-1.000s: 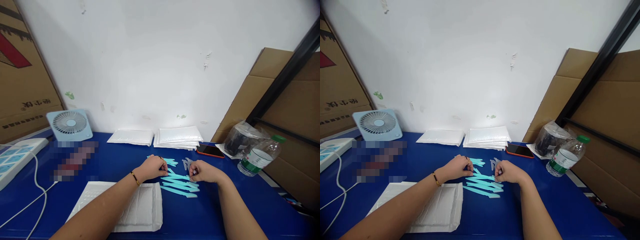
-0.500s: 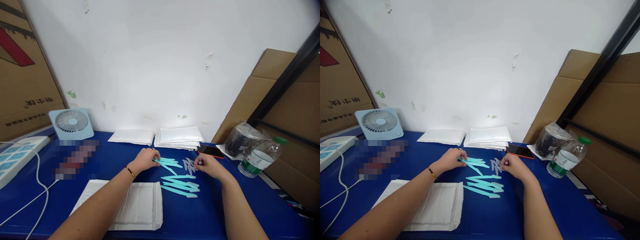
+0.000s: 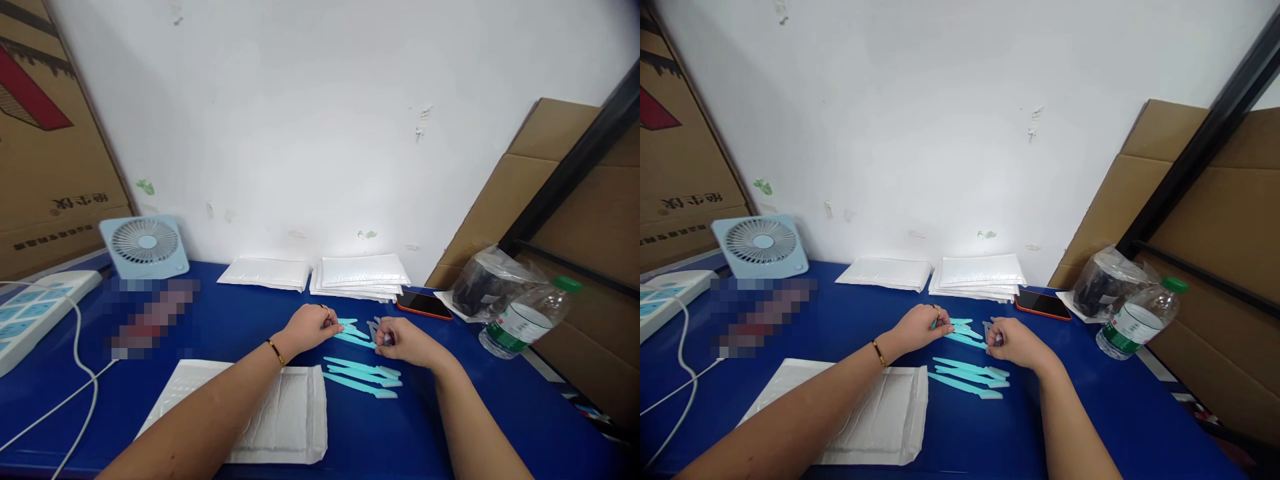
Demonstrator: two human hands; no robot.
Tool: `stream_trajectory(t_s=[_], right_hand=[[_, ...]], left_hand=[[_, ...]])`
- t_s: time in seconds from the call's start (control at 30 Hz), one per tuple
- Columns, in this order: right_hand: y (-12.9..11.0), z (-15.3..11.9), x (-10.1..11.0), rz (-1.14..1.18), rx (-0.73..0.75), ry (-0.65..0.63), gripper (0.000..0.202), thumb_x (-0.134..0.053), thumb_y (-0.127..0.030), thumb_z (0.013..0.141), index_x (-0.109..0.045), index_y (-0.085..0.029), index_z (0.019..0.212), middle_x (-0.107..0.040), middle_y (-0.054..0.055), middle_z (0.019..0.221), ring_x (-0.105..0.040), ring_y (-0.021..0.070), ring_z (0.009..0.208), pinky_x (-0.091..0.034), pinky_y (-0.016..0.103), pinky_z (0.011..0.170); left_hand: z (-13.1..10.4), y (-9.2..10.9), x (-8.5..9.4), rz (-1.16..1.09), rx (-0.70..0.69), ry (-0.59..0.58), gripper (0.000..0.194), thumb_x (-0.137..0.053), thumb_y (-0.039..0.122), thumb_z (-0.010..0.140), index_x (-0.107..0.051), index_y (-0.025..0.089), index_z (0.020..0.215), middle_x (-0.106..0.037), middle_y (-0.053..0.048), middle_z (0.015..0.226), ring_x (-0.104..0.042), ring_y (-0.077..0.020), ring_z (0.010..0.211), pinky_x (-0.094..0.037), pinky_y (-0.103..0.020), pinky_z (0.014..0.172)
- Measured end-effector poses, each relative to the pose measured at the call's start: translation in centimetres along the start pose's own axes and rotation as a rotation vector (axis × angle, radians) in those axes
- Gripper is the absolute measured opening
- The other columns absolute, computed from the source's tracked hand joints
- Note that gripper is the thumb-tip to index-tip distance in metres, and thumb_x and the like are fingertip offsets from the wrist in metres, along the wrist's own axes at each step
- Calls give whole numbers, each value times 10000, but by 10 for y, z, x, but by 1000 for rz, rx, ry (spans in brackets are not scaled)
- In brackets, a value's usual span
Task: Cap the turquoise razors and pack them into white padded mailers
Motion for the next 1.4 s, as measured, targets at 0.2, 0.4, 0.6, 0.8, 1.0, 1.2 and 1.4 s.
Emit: stream_trajectory(t_s=[0.2, 0.4, 0.6, 0.8, 1.0, 1.2, 1.4], right_hand=[[-14, 3, 8, -25, 46, 89, 110, -613, -290, 728, -639, -188, 696, -567, 12, 734, -498, 122, 623, -359, 228, 555], [19, -3, 27, -44, -112, 178, 158, -634, -333, 700, -666, -183, 736, -599, 21, 745, -523, 143, 639, -376, 248, 580], [6, -7, 15, 138, -45, 31, 212, -601, -372, 740, -676, -176, 767, -613, 28, 760, -545, 137, 644, -409, 247, 597], [-11, -8, 9, 150, 6, -72, 282, -663, -448, 693, -697, -201, 825, -594, 28, 808, -537, 153, 704, -414, 259, 628], [-20, -7, 8, 46, 65, -107, 270, -698, -503, 643, -729, -240, 693, -543, 32, 902, -513, 201, 875, -382, 323, 809], [11, -6, 26, -168, -78, 72, 190, -670, -469, 686, -718, -286, 675, -534, 34, 1071, -419, 278, 1054, -216, 474, 938], [20, -12, 41, -197, -143, 176, 203, -633, -496, 714, -720, -315, 741, -530, 52, 1048, -429, 280, 1044, -235, 481, 915]], left_hand=[[-3, 8, -6, 76, -48, -71, 157, -584, 352, 786, -680, 227, 785, -667, 2, 798, -590, -157, 776, -354, -264, 677], [-2, -13, 11, 165, 79, -15, 111, -589, 276, 770, -673, 216, 729, -666, 11, 787, -584, -156, 769, -333, -277, 677], [-11, 15, 0, -50, -72, -129, 244, -634, 452, 716, -671, 225, 797, -651, 12, 806, -577, -130, 732, -345, -220, 589], [-15, 25, -26, -65, -69, -288, 216, -607, 407, 760, -656, 199, 727, -651, 11, 680, -561, -115, 625, -327, -215, 525], [-8, 17, -14, -25, -19, -152, 227, -597, 412, 777, -660, 196, 748, -666, -2, 779, -582, -137, 701, -344, -239, 579], [-4, -1, 4, 123, 51, -63, 189, -609, 371, 774, -664, 200, 715, -663, -8, 791, -591, -165, 773, -344, -275, 694], [-7, -2, 12, -2, 77, -50, 230, -628, 436, 732, -665, 215, 781, -651, 8, 819, -584, -137, 745, -346, -233, 622]])
Point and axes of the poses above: each hand's wrist, its own z-axis towards the middle knuckle, its own x-axis out of the back of the hand, y = z × x, the point moved 8 cm from there along z, towards the middle knuckle
